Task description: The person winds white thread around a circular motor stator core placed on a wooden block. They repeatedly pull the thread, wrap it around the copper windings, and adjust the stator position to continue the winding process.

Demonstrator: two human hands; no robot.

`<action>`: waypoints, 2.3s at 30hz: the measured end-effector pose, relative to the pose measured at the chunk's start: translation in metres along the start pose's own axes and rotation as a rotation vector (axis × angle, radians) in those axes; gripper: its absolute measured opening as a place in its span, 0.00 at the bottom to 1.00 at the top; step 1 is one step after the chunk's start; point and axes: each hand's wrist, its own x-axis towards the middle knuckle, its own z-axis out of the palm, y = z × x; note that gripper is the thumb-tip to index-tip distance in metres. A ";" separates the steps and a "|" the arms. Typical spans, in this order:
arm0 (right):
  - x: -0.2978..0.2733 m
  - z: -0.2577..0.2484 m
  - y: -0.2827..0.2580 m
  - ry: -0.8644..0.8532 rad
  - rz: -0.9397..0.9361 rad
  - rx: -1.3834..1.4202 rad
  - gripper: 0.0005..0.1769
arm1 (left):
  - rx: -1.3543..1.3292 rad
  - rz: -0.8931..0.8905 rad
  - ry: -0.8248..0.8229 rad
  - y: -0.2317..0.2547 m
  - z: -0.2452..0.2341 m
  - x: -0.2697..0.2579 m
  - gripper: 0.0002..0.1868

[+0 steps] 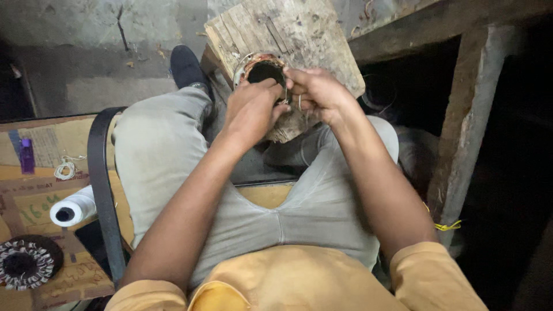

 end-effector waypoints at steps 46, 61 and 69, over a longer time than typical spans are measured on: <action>-0.136 -0.029 -0.051 -0.046 -0.661 -0.176 0.15 | 0.326 -0.119 0.318 0.009 0.038 0.020 0.09; -0.029 -0.076 0.015 0.895 -0.921 -1.470 0.14 | 0.141 -0.101 0.423 -0.007 0.036 0.028 0.09; -0.042 -0.027 0.033 0.153 -1.070 -1.657 0.16 | 0.070 -0.064 0.403 -0.017 0.034 0.031 0.10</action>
